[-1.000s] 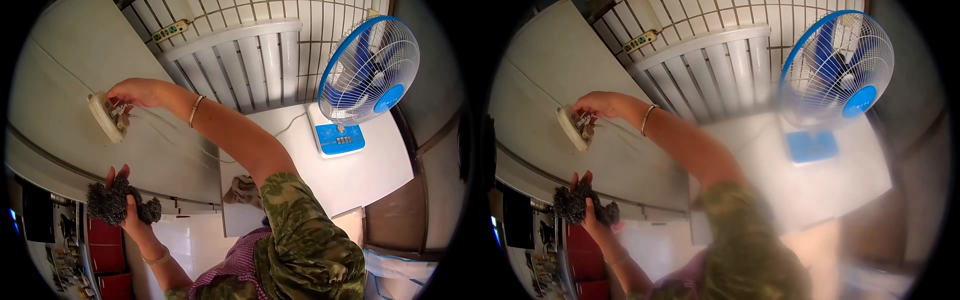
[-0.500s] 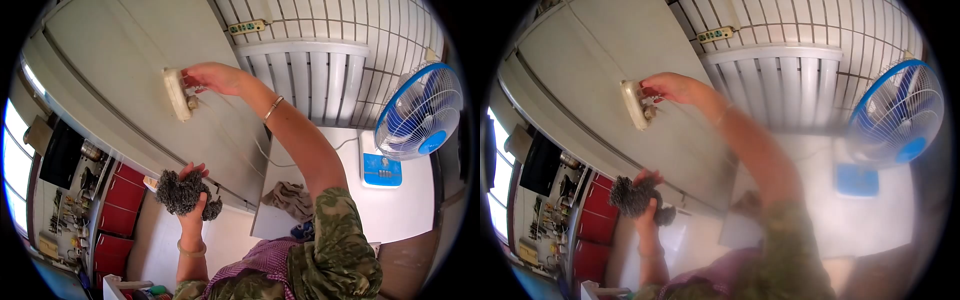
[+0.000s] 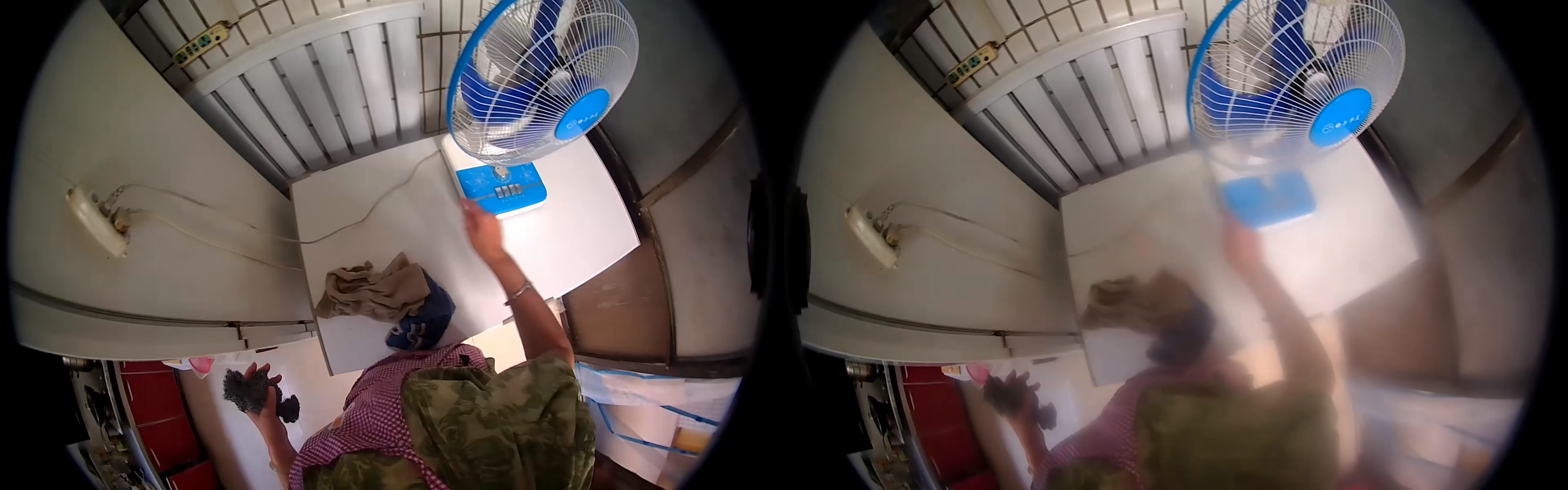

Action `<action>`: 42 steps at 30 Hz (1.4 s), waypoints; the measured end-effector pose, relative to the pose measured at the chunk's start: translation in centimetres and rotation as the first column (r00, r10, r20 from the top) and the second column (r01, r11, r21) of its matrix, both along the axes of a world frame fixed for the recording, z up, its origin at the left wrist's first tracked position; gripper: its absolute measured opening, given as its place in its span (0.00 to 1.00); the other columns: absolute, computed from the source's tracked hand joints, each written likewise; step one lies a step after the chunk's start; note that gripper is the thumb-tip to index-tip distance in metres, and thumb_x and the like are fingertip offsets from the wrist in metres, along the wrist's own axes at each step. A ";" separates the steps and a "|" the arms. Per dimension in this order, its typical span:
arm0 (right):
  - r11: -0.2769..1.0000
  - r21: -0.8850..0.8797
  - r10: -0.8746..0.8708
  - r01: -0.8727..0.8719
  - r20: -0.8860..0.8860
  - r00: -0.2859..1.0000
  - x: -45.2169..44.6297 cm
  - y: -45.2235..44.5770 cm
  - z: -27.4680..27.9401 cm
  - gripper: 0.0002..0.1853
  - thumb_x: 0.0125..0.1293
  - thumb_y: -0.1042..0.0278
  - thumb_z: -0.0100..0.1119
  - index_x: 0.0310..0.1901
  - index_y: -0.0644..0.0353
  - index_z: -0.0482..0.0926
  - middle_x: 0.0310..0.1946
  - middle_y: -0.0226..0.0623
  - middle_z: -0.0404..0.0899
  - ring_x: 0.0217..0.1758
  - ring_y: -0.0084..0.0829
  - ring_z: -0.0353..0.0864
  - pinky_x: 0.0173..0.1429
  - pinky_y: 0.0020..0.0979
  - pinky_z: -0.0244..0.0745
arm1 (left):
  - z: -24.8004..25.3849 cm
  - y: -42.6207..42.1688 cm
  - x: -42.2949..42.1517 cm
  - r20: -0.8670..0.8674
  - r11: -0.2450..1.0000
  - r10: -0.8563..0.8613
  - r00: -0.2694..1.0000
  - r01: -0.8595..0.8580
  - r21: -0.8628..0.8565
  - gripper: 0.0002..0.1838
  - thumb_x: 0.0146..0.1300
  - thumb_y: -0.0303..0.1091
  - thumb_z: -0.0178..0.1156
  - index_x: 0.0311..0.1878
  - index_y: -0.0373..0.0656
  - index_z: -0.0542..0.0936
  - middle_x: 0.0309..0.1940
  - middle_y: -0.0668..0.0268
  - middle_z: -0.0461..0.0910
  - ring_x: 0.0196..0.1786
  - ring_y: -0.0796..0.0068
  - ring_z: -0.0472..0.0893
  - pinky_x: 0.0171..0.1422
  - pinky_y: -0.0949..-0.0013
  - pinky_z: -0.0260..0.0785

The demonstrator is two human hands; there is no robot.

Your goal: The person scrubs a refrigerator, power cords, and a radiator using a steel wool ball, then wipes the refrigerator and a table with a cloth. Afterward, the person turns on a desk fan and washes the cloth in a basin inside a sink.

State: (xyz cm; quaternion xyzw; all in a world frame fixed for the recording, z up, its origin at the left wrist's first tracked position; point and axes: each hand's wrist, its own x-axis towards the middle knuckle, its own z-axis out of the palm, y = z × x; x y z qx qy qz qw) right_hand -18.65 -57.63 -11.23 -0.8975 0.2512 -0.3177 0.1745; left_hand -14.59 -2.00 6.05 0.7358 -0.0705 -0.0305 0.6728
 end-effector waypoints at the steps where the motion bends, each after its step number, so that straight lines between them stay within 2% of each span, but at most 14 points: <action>1: 0.992 -0.034 -0.127 0.123 -0.130 0.983 -3.1 -2.0 1.3 0.19 0.68 0.68 0.52 0.59 0.45 0.77 0.31 0.49 0.83 0.31 0.52 0.82 0.36 0.50 0.77 | 0.1 -0.7 -0.5 -0.060 0.998 0.033 0.998 -0.035 -0.042 0.26 0.61 0.28 0.61 0.62 0.44 0.66 0.55 0.56 0.75 0.51 0.58 0.80 0.44 0.55 0.78; 2: 0.974 0.001 -0.222 0.228 -0.228 0.948 -5.3 -4.2 1.9 0.21 0.69 0.66 0.51 0.63 0.41 0.74 0.34 0.49 0.84 0.34 0.53 0.83 0.38 0.52 0.77 | 0.2 -1.5 -1.0 -0.119 0.994 0.065 0.991 -0.075 -0.084 0.27 0.61 0.29 0.62 0.63 0.43 0.67 0.55 0.54 0.75 0.52 0.59 0.79 0.45 0.57 0.78; 4: 0.954 -0.040 -0.290 0.298 -0.380 0.878 -7.8 -8.1 2.0 0.25 0.69 0.66 0.50 0.68 0.38 0.69 0.37 0.47 0.84 0.36 0.51 0.84 0.40 0.51 0.79 | -0.1 -3.0 -1.3 -0.119 0.986 0.117 0.986 -0.130 -0.104 0.32 0.57 0.32 0.68 0.65 0.38 0.69 0.52 0.54 0.79 0.47 0.64 0.82 0.55 0.62 0.74; 6: 0.952 -0.091 -0.300 0.292 -0.453 0.839 -8.5 -10.4 2.0 0.24 0.71 0.65 0.48 0.68 0.36 0.68 0.37 0.46 0.85 0.36 0.50 0.85 0.41 0.51 0.79 | -0.4 -4.0 -0.9 -0.190 0.992 0.029 0.981 -0.051 -0.113 0.33 0.58 0.32 0.68 0.66 0.38 0.68 0.53 0.54 0.78 0.48 0.64 0.82 0.57 0.61 0.74; 12: 0.965 -0.082 -0.255 0.248 -0.496 0.830 -8.1 -13.4 0.4 0.22 0.75 0.61 0.40 0.67 0.30 0.70 0.39 0.43 0.85 0.39 0.47 0.85 0.44 0.48 0.81 | 1.0 -7.2 -1.0 -0.097 0.986 -0.131 0.987 0.120 -0.113 0.32 0.58 0.34 0.68 0.65 0.39 0.69 0.54 0.56 0.78 0.49 0.64 0.82 0.59 0.62 0.72; 15: 0.974 -0.077 -0.221 0.215 -0.560 0.799 -8.0 -14.3 0.9 0.21 0.75 0.60 0.41 0.66 0.28 0.71 0.40 0.41 0.85 0.40 0.46 0.86 0.46 0.47 0.81 | 0.5 -6.5 -1.5 -0.123 0.992 -0.111 0.986 0.102 -0.079 0.32 0.58 0.35 0.67 0.66 0.40 0.69 0.55 0.56 0.77 0.49 0.64 0.82 0.59 0.63 0.72; 18: 0.980 -0.078 -0.195 0.182 -0.537 0.821 -7.9 -14.6 1.2 0.21 0.75 0.59 0.41 0.65 0.27 0.71 0.40 0.40 0.85 0.40 0.45 0.86 0.46 0.46 0.81 | 1.0 -7.2 -2.2 -0.224 0.994 -0.049 0.973 0.025 -0.109 0.32 0.59 0.35 0.67 0.66 0.40 0.69 0.55 0.56 0.77 0.49 0.64 0.81 0.59 0.63 0.72; 21: 0.986 -0.095 -0.166 0.137 -0.488 0.857 -8.1 -15.3 0.9 0.21 0.74 0.60 0.44 0.65 0.28 0.72 0.39 0.39 0.85 0.39 0.45 0.86 0.46 0.46 0.81 | 1.4 -8.8 -3.3 -0.154 0.986 -0.041 0.987 0.015 -0.165 0.32 0.59 0.36 0.67 0.66 0.40 0.69 0.56 0.56 0.77 0.49 0.64 0.81 0.59 0.64 0.71; 24: 0.984 -0.083 -0.180 0.160 -0.474 0.862 -8.1 -14.1 2.9 0.22 0.72 0.62 0.47 0.65 0.30 0.72 0.38 0.39 0.86 0.39 0.45 0.85 0.45 0.46 0.81 | 1.3 -8.5 -3.3 -0.202 0.988 -0.058 0.978 0.027 -0.153 0.32 0.59 0.34 0.67 0.66 0.40 0.68 0.56 0.55 0.77 0.50 0.64 0.81 0.60 0.63 0.71; 27: 0.981 -0.095 -0.194 0.169 -0.498 0.845 -7.7 -13.8 1.9 0.24 0.70 0.66 0.49 0.65 0.31 0.72 0.38 0.40 0.86 0.39 0.45 0.85 0.45 0.45 0.81 | 0.6 -7.8 -3.5 -0.166 0.989 -0.010 0.986 -0.015 -0.144 0.31 0.60 0.32 0.66 0.66 0.39 0.68 0.56 0.55 0.77 0.50 0.64 0.80 0.60 0.63 0.71; 30: 0.981 -0.085 -0.193 0.176 -0.572 0.797 -7.1 -12.6 2.4 0.24 0.69 0.67 0.48 0.65 0.31 0.73 0.38 0.41 0.85 0.39 0.44 0.86 0.45 0.45 0.81 | 0.9 -7.8 -3.6 -0.165 0.991 0.015 0.986 -0.036 -0.129 0.31 0.61 0.31 0.64 0.67 0.39 0.68 0.56 0.54 0.76 0.51 0.63 0.80 0.60 0.63 0.71; 33: 0.989 -0.104 -0.144 0.102 -0.607 0.782 -6.8 -12.2 3.3 0.25 0.69 0.69 0.46 0.64 0.32 0.73 0.38 0.41 0.85 0.40 0.44 0.86 0.46 0.45 0.81 | 0.5 -7.3 -3.5 -0.193 0.988 0.021 0.981 -0.049 -0.144 0.31 0.59 0.32 0.65 0.66 0.38 0.68 0.56 0.54 0.77 0.49 0.62 0.81 0.60 0.62 0.72; 38: 0.993 -0.098 -0.104 0.061 -0.520 0.848 -7.0 -12.5 3.8 0.24 0.69 0.69 0.45 0.63 0.33 0.75 0.38 0.43 0.85 0.40 0.45 0.86 0.45 0.46 0.81 | -0.6 -7.2 -2.8 -0.205 0.986 0.058 0.977 -0.088 -0.142 0.34 0.56 0.32 0.69 0.66 0.39 0.68 0.54 0.55 0.78 0.45 0.62 0.83 0.56 0.62 0.74; 42: 0.985 -0.111 -0.169 0.130 -0.498 0.851 -6.9 -10.7 6.0 0.21 0.69 0.69 0.46 0.61 0.39 0.76 0.35 0.45 0.85 0.38 0.46 0.85 0.43 0.48 0.80 | -0.9 -6.5 -2.8 -0.173 0.987 0.054 0.984 -0.078 -0.139 0.34 0.56 0.32 0.69 0.66 0.39 0.68 0.54 0.55 0.78 0.45 0.62 0.83 0.55 0.61 0.75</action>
